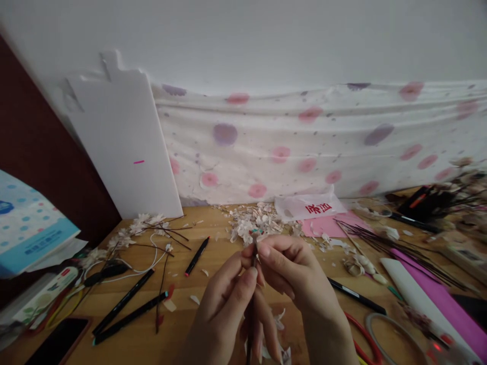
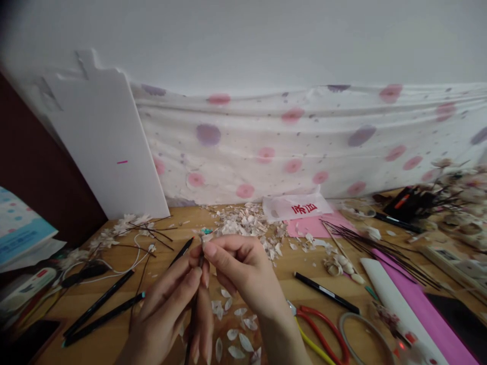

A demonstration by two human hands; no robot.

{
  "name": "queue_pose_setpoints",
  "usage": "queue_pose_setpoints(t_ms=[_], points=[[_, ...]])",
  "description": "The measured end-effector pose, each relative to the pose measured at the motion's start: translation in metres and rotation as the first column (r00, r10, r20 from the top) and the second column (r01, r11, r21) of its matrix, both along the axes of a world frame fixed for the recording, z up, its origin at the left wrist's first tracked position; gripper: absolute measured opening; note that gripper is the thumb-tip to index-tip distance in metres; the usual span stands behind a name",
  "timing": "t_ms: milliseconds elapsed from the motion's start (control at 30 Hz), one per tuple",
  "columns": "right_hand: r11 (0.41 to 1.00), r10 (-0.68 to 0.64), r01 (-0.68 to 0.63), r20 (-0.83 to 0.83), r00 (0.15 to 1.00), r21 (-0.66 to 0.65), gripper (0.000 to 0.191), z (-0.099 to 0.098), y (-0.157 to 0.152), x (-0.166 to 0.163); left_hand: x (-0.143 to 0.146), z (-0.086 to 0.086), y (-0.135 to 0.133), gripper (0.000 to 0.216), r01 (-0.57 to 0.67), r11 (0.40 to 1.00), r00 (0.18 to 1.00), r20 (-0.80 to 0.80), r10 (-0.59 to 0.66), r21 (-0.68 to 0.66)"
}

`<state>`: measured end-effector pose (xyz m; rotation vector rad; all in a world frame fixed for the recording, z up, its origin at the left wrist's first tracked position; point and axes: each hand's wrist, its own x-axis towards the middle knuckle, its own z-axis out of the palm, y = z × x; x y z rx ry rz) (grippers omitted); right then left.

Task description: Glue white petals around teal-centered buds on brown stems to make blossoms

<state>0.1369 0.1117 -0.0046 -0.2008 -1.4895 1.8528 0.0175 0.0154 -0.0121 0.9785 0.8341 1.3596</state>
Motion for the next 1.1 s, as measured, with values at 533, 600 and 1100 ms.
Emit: queue_pose_setpoints(t_ms=[533, 600, 1100], points=[[0.999, -0.034, 0.034, 0.024, 0.999, -0.012, 0.034, 0.003, -0.003, -0.001, 0.000, -0.003, -0.002, 0.047, -0.112, 0.994, 0.994, -0.017, 0.112, -0.004], [0.999, -0.043, 0.043, 0.019, 0.999, 0.001, 0.038, 0.002, -0.002, -0.001, 0.002, -0.001, -0.003, 0.046, -0.083, 0.996, 0.996, -0.027, 0.083, -0.017], [0.998, -0.038, 0.038, -0.007, 0.999, 0.046, 0.037, 0.001, -0.002, -0.003, 0.004, 0.000, -0.001, 0.045, -0.051, 0.998, 0.998, -0.026, 0.050, -0.030]])
